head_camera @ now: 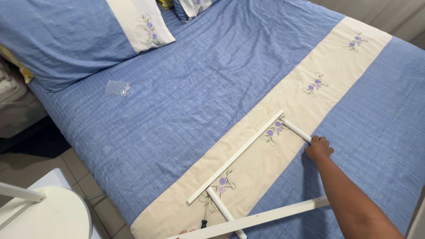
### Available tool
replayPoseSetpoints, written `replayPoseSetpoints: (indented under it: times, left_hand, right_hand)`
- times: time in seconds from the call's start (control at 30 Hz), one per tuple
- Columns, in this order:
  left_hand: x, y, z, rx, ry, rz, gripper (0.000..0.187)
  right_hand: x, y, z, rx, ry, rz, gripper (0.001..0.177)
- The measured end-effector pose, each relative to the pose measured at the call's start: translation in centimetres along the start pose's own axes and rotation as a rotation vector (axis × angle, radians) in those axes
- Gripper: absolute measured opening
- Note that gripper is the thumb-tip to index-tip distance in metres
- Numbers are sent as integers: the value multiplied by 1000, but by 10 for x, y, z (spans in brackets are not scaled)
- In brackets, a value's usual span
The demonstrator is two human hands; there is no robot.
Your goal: The person assembles a white metal frame by inserting cylindrical rods into rectangular bars and securing them with screws and an Allen key. The person uses a small white stool as a work surface and places parts on the bed nearby.
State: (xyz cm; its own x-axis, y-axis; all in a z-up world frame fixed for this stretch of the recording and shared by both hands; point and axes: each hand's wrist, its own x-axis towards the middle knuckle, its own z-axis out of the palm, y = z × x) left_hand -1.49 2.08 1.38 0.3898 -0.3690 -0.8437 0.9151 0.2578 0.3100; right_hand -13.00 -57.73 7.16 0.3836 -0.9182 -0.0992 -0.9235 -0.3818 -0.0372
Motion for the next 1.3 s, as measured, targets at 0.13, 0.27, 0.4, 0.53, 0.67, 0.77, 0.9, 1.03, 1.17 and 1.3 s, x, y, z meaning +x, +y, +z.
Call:
replayPoseSetpoints:
  times: [0.13,0.27,0.4,0.53,0.67,0.77,0.9,1.03,1.17,1.3]
  left_hand:
    - [21,6,-8,-5,-33,13,49]
    - [0,-13,-41,-63,-106,-10,50]
    - [-17,-28,-54,-151,-125,4,50]
    - [-28,-59,-52,-230,-142,40,48]
    - [-41,-93,-60,-253,-91,82,47]
    - [-47,-103,-63,-255,-133,58,46]
    - [-64,-102,-76,-9,-181,14,46]
    - [-75,-82,-84,349,31,-199,34]
    - [-76,-60,-78,853,457,340,24]
    - [-83,-38,-70,586,217,739,24]
  right_hand:
    - [-1,3,10,196,19,-64,32]
    - [-19,0,9,589,-132,10,29]
    - [-61,-36,-17,1197,-322,31,28]
    - [-155,-99,-51,1684,-699,-124,37]
    - [-271,-176,-70,1845,-984,-168,27]
    - [-346,-219,-74,1715,-1121,-264,25]
    - [-398,-246,-66,1648,-1304,-234,26]
    - [-412,-249,-50,1533,-1346,-227,26]
    - [-417,-247,-40,1464,-1336,-206,26]
    - [-423,-249,-34,1447,-1326,-182,26]
